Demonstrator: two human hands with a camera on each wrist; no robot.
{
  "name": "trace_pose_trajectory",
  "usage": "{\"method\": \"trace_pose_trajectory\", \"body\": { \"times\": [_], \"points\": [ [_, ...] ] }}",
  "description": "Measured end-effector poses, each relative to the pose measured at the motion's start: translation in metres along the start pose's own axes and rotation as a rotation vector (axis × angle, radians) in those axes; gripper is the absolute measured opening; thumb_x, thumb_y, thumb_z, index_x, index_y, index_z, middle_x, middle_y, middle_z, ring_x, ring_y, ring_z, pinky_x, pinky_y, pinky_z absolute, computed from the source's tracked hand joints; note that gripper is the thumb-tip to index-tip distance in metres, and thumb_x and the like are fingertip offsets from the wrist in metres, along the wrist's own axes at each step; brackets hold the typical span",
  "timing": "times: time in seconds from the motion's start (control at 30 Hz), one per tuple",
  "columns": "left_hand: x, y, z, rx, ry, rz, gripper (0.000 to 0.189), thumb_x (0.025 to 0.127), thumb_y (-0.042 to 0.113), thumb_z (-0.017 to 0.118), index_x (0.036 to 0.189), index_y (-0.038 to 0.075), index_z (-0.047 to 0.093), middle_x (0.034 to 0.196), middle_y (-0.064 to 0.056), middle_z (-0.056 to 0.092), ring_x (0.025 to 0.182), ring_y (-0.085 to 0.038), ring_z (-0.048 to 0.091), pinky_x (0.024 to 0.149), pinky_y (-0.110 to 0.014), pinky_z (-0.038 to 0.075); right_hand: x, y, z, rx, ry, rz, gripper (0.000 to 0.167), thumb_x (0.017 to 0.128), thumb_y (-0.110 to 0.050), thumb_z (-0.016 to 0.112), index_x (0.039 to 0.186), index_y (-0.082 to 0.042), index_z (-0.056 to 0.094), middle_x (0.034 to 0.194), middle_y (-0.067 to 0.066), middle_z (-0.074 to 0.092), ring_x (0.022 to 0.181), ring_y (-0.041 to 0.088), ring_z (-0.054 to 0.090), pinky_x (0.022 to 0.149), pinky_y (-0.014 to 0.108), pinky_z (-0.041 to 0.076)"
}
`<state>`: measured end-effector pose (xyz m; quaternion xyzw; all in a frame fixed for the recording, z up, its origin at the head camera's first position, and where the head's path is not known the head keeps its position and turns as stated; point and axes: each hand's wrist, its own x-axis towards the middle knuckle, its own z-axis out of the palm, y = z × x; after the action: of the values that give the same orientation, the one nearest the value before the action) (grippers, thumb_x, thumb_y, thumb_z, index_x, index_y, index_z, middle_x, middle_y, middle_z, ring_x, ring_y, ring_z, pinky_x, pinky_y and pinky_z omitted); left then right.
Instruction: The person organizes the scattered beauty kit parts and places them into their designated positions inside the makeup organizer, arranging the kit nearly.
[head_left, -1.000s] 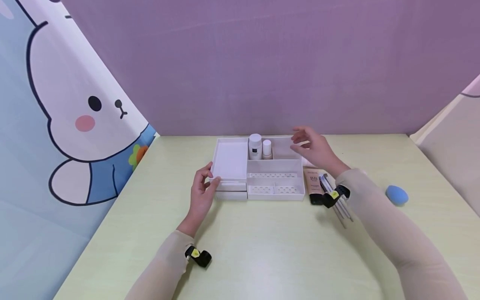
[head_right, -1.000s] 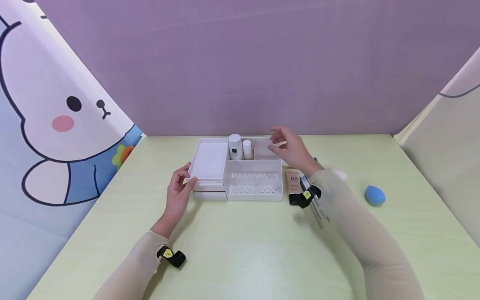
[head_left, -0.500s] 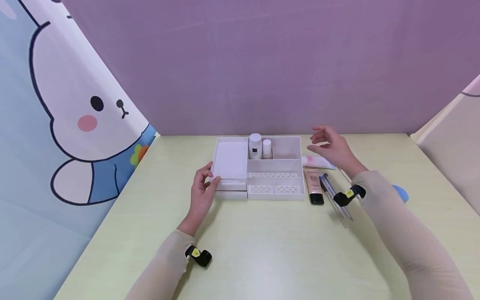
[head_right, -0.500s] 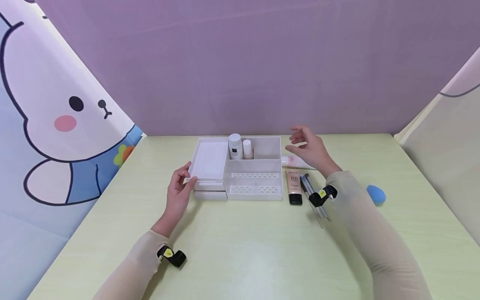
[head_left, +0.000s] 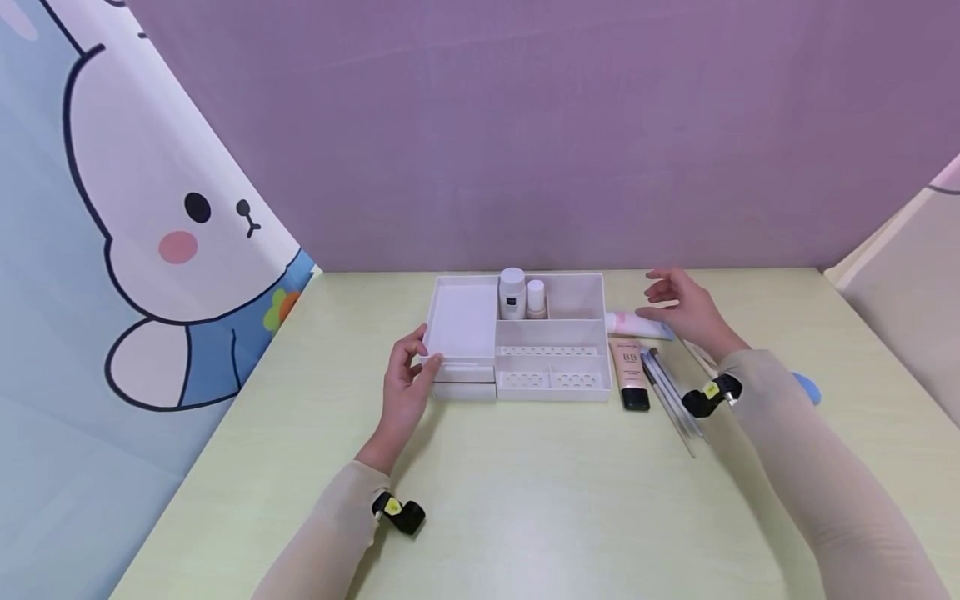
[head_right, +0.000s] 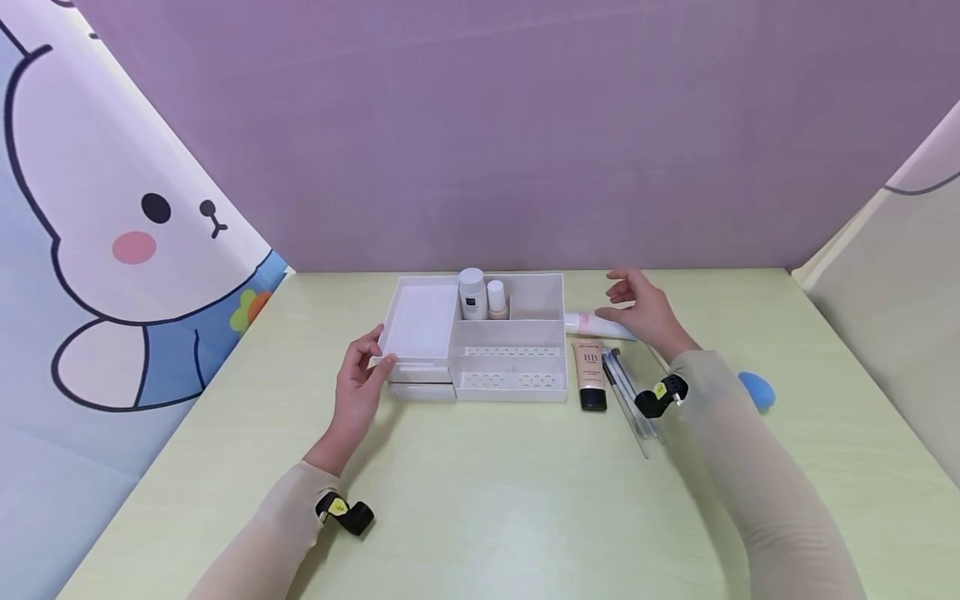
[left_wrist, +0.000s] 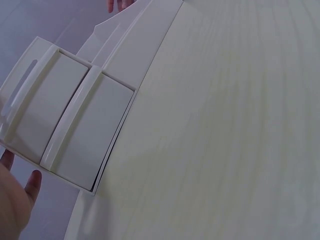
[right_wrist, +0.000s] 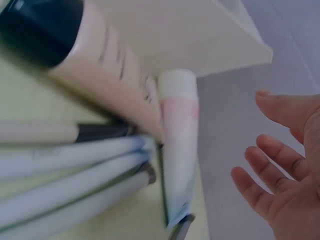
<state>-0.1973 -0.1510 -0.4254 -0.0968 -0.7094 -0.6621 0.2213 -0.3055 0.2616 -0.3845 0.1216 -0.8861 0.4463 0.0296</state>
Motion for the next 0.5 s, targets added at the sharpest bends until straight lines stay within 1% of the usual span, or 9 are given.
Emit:
{"method": "trace_pose_trajectory", "body": {
  "times": [0.07, 0.17, 0.33, 0.5],
  "points": [
    [0.0, 0.0, 0.0, -0.001, -0.002, -0.001, 0.018, 0.094, -0.005, 0.06, 0.1, -0.008, 0.043, 0.144, -0.02, 0.048, 0.135, -0.028, 0.043, 0.085, -0.028, 0.04, 0.0, 0.004, 0.0, -0.013, -0.035, 0.035, 0.063, 0.092, -0.011, 0.071, 0.143, 0.003, 0.038, 0.128, 0.029, 0.053, 0.12, 0.042, 0.05, 0.103, 0.056, 0.036],
    [0.0, 0.0, 0.0, 0.0, -0.003, -0.003, 0.018, 0.094, -0.005, 0.06, 0.1, -0.007, 0.044, 0.144, -0.019, 0.048, 0.135, -0.028, 0.043, 0.085, -0.028, 0.04, 0.0, 0.011, -0.001, -0.036, -0.083, 0.079, 0.065, 0.092, -0.012, 0.071, 0.145, 0.003, 0.036, 0.131, 0.029, 0.05, 0.124, 0.044, 0.047, 0.105, 0.06, 0.032],
    [0.001, 0.0, 0.001, 0.002, -0.001, -0.004, 0.018, 0.094, -0.005, 0.06, 0.1, -0.007, 0.044, 0.145, -0.019, 0.048, 0.135, -0.028, 0.043, 0.085, -0.027, 0.04, 0.002, 0.023, 0.0, -0.057, -0.13, 0.105, 0.065, 0.09, -0.008, 0.071, 0.143, 0.005, 0.036, 0.132, 0.03, 0.05, 0.124, 0.046, 0.047, 0.106, 0.06, 0.031],
    [0.001, 0.0, 0.001, 0.01, 0.001, -0.003, 0.018, 0.094, -0.004, 0.061, 0.1, -0.007, 0.044, 0.144, -0.019, 0.048, 0.134, -0.027, 0.044, 0.086, -0.031, 0.04, 0.005, 0.032, 0.001, -0.076, -0.167, 0.124, 0.066, 0.088, -0.007, 0.073, 0.142, 0.007, 0.037, 0.135, 0.032, 0.048, 0.127, 0.047, 0.044, 0.107, 0.06, 0.03]
  ]
}}
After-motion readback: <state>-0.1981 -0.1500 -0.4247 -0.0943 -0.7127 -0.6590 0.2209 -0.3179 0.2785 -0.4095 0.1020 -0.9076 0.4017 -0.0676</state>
